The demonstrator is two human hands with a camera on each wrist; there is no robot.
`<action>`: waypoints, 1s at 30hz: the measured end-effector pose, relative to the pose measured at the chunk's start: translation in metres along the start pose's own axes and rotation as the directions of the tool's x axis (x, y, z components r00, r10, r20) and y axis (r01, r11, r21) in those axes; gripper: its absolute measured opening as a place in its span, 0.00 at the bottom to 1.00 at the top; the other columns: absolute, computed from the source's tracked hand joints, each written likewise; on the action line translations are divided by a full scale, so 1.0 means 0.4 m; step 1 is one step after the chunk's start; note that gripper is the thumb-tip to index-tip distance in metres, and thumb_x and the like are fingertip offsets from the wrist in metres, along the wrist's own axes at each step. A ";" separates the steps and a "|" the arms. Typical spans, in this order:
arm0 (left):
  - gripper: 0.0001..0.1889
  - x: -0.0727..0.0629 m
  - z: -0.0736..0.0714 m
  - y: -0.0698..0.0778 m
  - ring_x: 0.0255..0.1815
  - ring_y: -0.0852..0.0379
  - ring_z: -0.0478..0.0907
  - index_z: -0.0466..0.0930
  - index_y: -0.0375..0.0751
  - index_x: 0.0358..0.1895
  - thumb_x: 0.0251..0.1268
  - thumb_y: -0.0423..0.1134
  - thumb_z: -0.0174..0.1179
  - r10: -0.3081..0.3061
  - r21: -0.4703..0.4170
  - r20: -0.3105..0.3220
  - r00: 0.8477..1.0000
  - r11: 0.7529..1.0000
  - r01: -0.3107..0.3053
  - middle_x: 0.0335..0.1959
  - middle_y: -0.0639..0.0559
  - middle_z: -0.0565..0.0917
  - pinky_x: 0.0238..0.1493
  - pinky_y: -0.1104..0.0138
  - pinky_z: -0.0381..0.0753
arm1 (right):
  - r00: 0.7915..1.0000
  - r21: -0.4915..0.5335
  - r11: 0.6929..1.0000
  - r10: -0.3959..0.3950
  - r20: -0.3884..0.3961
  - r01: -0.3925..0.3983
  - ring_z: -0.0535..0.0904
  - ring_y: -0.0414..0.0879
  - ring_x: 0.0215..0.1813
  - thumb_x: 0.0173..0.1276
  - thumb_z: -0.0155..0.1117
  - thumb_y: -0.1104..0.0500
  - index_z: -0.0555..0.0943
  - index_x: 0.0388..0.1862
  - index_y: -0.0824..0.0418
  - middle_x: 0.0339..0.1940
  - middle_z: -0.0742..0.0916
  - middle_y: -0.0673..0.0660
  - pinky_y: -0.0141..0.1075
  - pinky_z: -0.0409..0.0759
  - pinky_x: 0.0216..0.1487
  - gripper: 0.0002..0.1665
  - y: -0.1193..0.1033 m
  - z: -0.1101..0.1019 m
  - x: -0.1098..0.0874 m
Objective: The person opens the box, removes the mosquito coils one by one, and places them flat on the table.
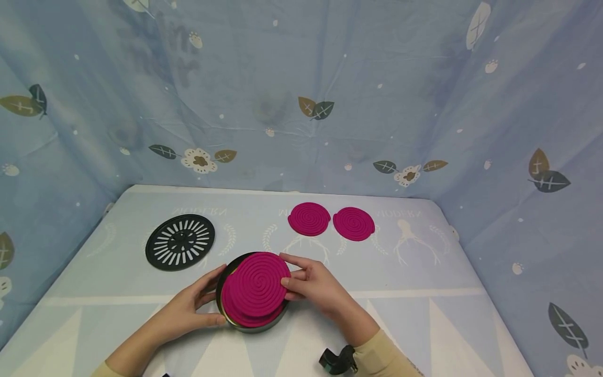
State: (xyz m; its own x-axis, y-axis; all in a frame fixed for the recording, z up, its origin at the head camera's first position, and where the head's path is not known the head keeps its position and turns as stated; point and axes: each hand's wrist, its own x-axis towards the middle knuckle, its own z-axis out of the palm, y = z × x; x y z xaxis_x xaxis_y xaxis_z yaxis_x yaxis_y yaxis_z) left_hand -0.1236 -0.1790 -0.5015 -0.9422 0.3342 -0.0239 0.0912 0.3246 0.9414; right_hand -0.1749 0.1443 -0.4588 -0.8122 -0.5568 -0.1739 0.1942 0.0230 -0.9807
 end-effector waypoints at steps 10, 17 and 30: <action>0.59 -0.001 -0.001 0.001 0.71 0.56 0.65 0.53 0.50 0.79 0.42 0.49 0.81 0.004 -0.003 0.006 1.000 1.000 -0.004 0.73 0.52 0.65 0.67 0.70 0.72 | 0.998 0.029 0.999 -0.040 -0.040 0.041 0.87 0.48 0.40 0.69 0.65 0.65 0.64 0.76 0.58 0.43 0.87 0.64 0.44 0.87 0.49 0.38 0.006 -0.048 -0.012; 0.59 0.001 -0.002 0.001 0.72 0.56 0.64 0.53 0.50 0.79 0.42 0.50 0.81 0.006 -0.006 0.008 1.000 1.000 -0.006 0.73 0.52 0.65 0.67 0.71 0.71 | 0.995 0.067 0.996 -0.052 -0.091 0.058 0.87 0.48 0.40 0.70 0.64 0.66 0.62 0.77 0.60 0.45 0.87 0.66 0.43 0.87 0.49 0.38 0.009 -0.085 -0.020; 0.59 0.003 0.001 -0.005 0.72 0.55 0.64 0.54 0.53 0.78 0.41 0.51 0.81 -0.003 0.001 0.002 1.000 1.000 0.003 0.73 0.51 0.65 0.67 0.71 0.72 | 0.982 0.094 0.992 -0.070 -0.174 0.087 0.87 0.51 0.45 0.70 0.64 0.66 0.60 0.78 0.61 0.47 0.87 0.67 0.49 0.83 0.53 0.40 -0.002 -0.153 -0.045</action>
State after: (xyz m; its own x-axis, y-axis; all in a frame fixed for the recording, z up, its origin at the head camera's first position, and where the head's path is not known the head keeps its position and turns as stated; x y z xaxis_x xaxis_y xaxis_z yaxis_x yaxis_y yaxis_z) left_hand -0.1248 -0.1791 -0.5037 -0.9418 0.3351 -0.0277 0.0886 0.3269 0.9409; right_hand -0.1940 0.2053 -0.4604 -0.9072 -0.4038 -0.1182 0.1737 -0.1036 -0.9793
